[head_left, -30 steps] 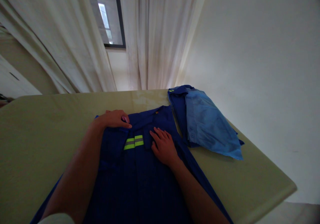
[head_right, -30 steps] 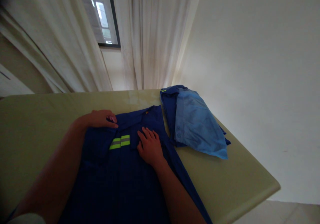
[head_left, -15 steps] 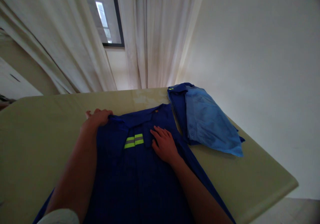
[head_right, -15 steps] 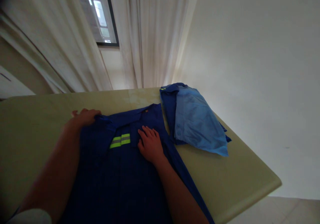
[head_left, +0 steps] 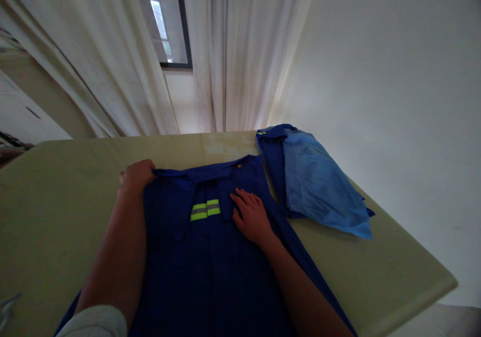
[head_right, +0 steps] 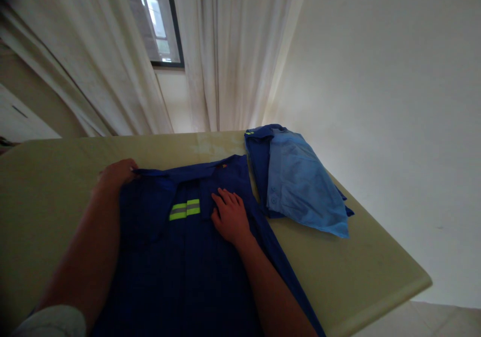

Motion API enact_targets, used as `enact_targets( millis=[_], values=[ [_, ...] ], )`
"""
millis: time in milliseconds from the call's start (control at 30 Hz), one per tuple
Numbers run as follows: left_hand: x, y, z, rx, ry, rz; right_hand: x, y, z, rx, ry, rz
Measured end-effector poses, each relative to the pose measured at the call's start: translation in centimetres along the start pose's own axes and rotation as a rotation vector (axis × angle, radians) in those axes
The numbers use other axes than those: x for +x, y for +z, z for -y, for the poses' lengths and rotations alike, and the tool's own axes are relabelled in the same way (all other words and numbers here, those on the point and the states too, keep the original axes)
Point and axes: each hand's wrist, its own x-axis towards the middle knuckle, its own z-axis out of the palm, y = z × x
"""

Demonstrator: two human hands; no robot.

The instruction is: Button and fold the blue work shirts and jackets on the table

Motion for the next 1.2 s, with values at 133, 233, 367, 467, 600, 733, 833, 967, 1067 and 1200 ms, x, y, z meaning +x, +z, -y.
enact_targets(
  millis=[133, 233, 367, 467, 600, 733, 833, 967, 1067, 1200],
  values=[
    [-0.8, -0.9, -0.4, 0.180, -0.189, 0.043, 0.0, 0.0, 0.0, 0.003, -0.003, -0.001],
    [-1.0, -0.9, -2.3, 0.183, 0.001, -0.019, 0.1, 0.0, 0.2, -0.001, -0.001, -0.003],
    [-2.3, 0.5, -8.5, 0.033, 0.373, -0.016, 0.0, -0.1, 0.2, 0.000, 0.001, 0.002],
    [-4.1, 2.2, -13.0, -0.010, 0.581, 0.003, 0.0, -0.2, 0.2, 0.010, -0.011, -0.007],
    [-6.3, 4.1, -15.3, 0.056, 0.759, -0.007, 0.0, -0.2, 0.2, 0.011, -0.014, -0.017],
    [-7.0, 5.2, -15.6, 0.165, 0.861, 0.022, 0.0, -0.2, 0.2, 0.013, -0.012, -0.021],
    [-6.7, 5.1, -15.5, 0.164, 0.869, 0.047, 0.0, -0.2, 0.3, 0.020, -0.011, -0.018],
    [-5.5, 4.1, -14.6, 0.048, 0.885, 0.093, 0.0, -0.2, 0.3, 0.023, -0.011, -0.013],
    [-4.6, 3.7, -13.7, 0.030, 0.933, 0.223, 0.0, -0.2, 0.2, 0.026, -0.011, -0.021],
    [-3.9, 4.4, -13.0, 0.037, 0.953, 0.370, 0.0, -0.2, 0.2, 0.031, -0.012, -0.021]
  ],
)
